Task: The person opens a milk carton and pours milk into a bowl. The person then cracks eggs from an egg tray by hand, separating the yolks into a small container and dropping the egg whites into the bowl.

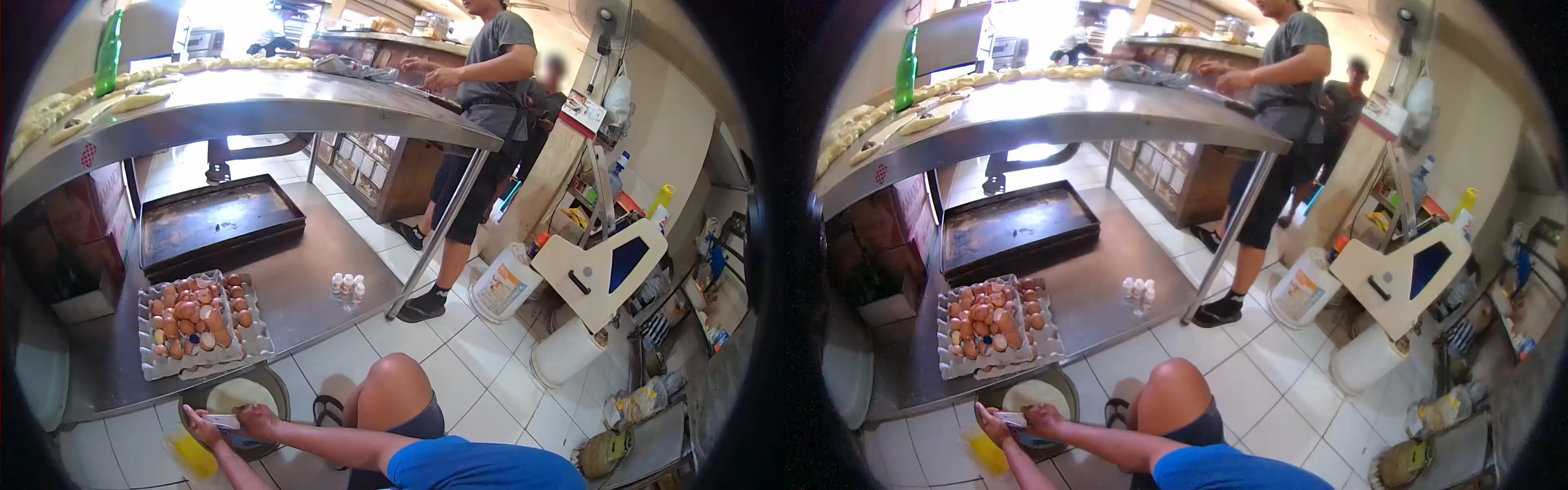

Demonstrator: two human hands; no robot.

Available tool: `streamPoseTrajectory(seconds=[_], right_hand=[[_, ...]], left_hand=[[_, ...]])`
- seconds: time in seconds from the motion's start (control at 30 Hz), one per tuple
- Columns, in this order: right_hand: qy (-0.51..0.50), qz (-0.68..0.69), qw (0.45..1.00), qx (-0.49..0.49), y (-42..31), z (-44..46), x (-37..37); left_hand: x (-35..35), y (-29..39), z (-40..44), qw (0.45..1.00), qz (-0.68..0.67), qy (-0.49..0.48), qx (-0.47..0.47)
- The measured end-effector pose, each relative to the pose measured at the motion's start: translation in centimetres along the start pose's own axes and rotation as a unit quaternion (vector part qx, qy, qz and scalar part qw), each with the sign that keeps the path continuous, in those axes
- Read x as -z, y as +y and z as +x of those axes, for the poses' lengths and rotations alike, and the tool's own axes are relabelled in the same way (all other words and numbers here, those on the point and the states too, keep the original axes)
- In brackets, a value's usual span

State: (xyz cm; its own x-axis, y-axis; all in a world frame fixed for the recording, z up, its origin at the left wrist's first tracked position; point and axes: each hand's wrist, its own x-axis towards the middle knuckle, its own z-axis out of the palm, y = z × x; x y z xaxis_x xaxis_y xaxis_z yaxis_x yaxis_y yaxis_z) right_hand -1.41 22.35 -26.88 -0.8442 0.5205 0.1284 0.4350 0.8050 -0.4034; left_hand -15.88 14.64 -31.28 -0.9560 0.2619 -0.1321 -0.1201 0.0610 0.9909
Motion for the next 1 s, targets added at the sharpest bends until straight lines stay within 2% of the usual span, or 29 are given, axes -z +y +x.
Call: streamPoseTrajectory(seconds=[0.03, 0.13, 0.2, 0.23, 0.33, 0.37, 0.4, 0.43, 0.5, 0.53, 0.57, 0.6, 0.63, 0.67, 0.83, 1.0], right_hand=[[0.0, 0.006, 1.0, -0.007, -0.2, -0.1, 0.1], [-0.004, 0.028, 0.999, -0.034, -1.1, 0.2, 2.2], [-0.007, 0.037, 0.998, -0.045, -1.2, 0.5, 2.9], [0.018, 0.045, 0.998, -0.034, -0.9, 0.6, 2.8], [0.076, 0.081, 0.994, 0.008, -0.4, 0.3, 1.0], [-0.013, 0.061, 0.998, -0.022, 0.2, 0.7, -0.2], [-0.011, 0.011, 1.0, 0.001, -0.1, 0.5, 1.1], [-0.047, 0.041, 0.998, 0.027, 0.0, 0.0, 1.7], [0.008, 0.033, 0.997, 0.07, 1.3, 0.3, 0.7], [-0.011, -0.058, 0.998, 0.038, 1.2, 0.4, 0.6], [0.075, 0.031, 0.995, 0.05, 1.0, 0.1, 0.5], [0.092, 0.03, 0.993, 0.072, 0.9, 0.0, 0.6], [0.117, 0.024, 0.989, 0.089, 0.8, 0.3, 0.9], [0.08, 0.006, 0.993, 0.091, 0.7, 0.4, 1.6], [0.07, -0.038, 0.992, 0.1, -0.4, -0.4, 1.7], [0.063, -0.019, 0.995, 0.08, -1.3, 0.1, 2.7]], left_hand=[[0.5, 0.4, -0.4, 1.0, 0.004, -0.001, -0.001], [0.2, 4.2, -3.0, 0.986, 0.093, -0.021, -0.135], [0.7, 0.6, -0.7, 0.952, 0.198, -0.002, -0.231], [0.8, -3.9, 2.3, 0.919, 0.275, 0.023, -0.282], [0.9, -6.6, 3.5, 0.929, 0.232, 0.024, -0.286], [1.0, -5.9, 3.2, 0.949, 0.193, 0.029, -0.249], [0.0, -3.7, 1.8, 0.973, 0.134, 0.034, -0.186], [-0.6, -1.6, 0.5, 0.986, 0.098, 0.047, -0.129], [-1.2, 1.1, -1.2, 0.993, 0.065, 0.089, -0.051], [-1.7, 2.1, -2.0, 0.992, 0.054, 0.11, -0.02], [-1.8, 3.0, -2.7, 0.991, 0.041, 0.127, 0.0], [-2.4, 3.7, -2.9, 0.989, 0.029, 0.144, 0.012], [-2.4, 3.4, -2.8, 0.993, -0.021, 0.113, 0.017], [-2.7, 3.3, -2.6, 0.992, -0.036, 0.119, -0.037], [-2.1, 3.8, -3.1, 0.991, -0.102, 0.079, -0.042], [-2.1, 3.5, -2.5, 0.989, -0.113, 0.093, 0.008]])
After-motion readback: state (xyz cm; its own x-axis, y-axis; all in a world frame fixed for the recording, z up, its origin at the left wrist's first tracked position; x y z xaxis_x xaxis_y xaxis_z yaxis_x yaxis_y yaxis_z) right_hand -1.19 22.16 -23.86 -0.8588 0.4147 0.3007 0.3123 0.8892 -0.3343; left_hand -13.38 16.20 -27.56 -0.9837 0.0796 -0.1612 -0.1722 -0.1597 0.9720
